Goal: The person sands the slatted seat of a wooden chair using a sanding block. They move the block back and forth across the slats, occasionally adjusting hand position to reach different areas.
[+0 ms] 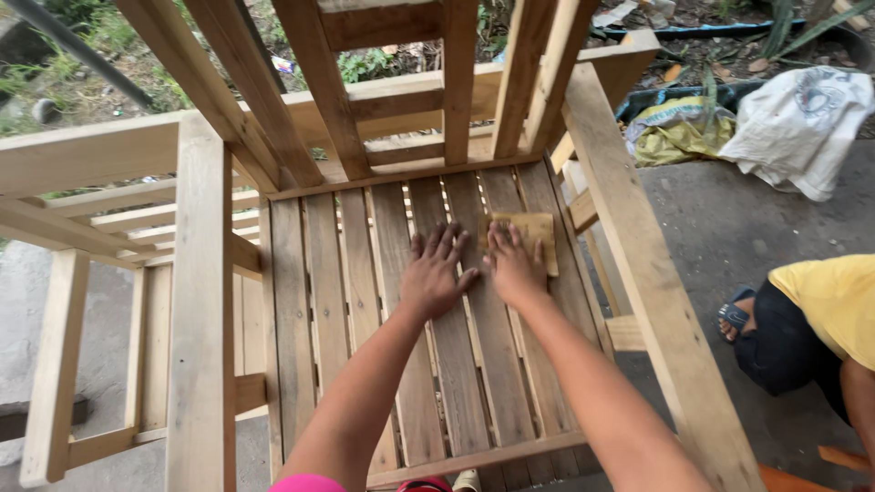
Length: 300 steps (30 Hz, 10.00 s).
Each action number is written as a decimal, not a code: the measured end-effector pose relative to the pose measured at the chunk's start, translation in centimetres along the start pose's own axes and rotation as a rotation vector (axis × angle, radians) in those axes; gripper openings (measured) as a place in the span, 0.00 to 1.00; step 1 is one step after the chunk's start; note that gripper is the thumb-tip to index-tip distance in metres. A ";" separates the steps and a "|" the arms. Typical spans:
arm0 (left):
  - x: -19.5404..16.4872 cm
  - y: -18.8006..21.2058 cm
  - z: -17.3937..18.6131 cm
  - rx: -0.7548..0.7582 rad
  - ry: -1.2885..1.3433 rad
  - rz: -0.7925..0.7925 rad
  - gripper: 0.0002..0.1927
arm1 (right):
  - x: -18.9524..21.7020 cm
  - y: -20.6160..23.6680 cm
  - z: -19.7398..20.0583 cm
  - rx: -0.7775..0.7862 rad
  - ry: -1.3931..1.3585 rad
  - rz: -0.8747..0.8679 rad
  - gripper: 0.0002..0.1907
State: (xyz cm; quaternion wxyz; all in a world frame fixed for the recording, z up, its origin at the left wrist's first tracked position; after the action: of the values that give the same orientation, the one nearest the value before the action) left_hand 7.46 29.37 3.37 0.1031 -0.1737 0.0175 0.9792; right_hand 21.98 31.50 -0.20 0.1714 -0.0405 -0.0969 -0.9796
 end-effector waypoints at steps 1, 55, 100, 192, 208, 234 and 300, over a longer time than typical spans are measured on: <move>0.0 0.0 -0.1 -0.004 -0.011 -0.012 0.39 | -0.2 -2.4 0.6 -0.020 -0.002 -0.007 0.32; -2.5 9.8 -1.7 -0.239 0.079 0.075 0.29 | 8.1 21.7 -3.8 -0.077 -0.130 0.152 0.32; -3.7 22.3 -1.4 -0.291 0.070 0.060 0.24 | 7.8 24.6 -1.3 -0.204 0.012 0.289 0.33; -4.2 22.2 -1.4 -0.281 0.041 0.056 0.25 | 6.4 32.8 -5.5 0.070 0.047 0.011 0.30; -4.1 22.2 -1.4 -0.260 0.039 0.056 0.26 | 6.3 30.7 -5.4 0.134 0.000 -0.048 0.30; -4.0 22.2 -1.9 -0.262 0.056 0.056 0.25 | 9.9 29.7 -5.5 0.061 0.054 0.005 0.30; -3.8 21.7 -2.0 -0.197 0.035 0.061 0.28 | 9.2 27.7 -5.6 0.027 0.004 0.022 0.30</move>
State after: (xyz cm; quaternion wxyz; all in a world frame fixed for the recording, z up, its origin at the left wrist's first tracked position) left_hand 7.09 7.24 2.78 0.0555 -0.1995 -0.0720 0.9757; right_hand 22.58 1.83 0.25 0.1828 -0.0370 -0.1094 -0.9764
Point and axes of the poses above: each hand's wrist, its own y-axis away from the middle knuckle, its own z-axis out of the back of the hand, x = y × z, the point moved 8 cm from there along -y, towards the middle knuckle, and after that the axes turned 10 degrees about z, right-handed, at the moved point
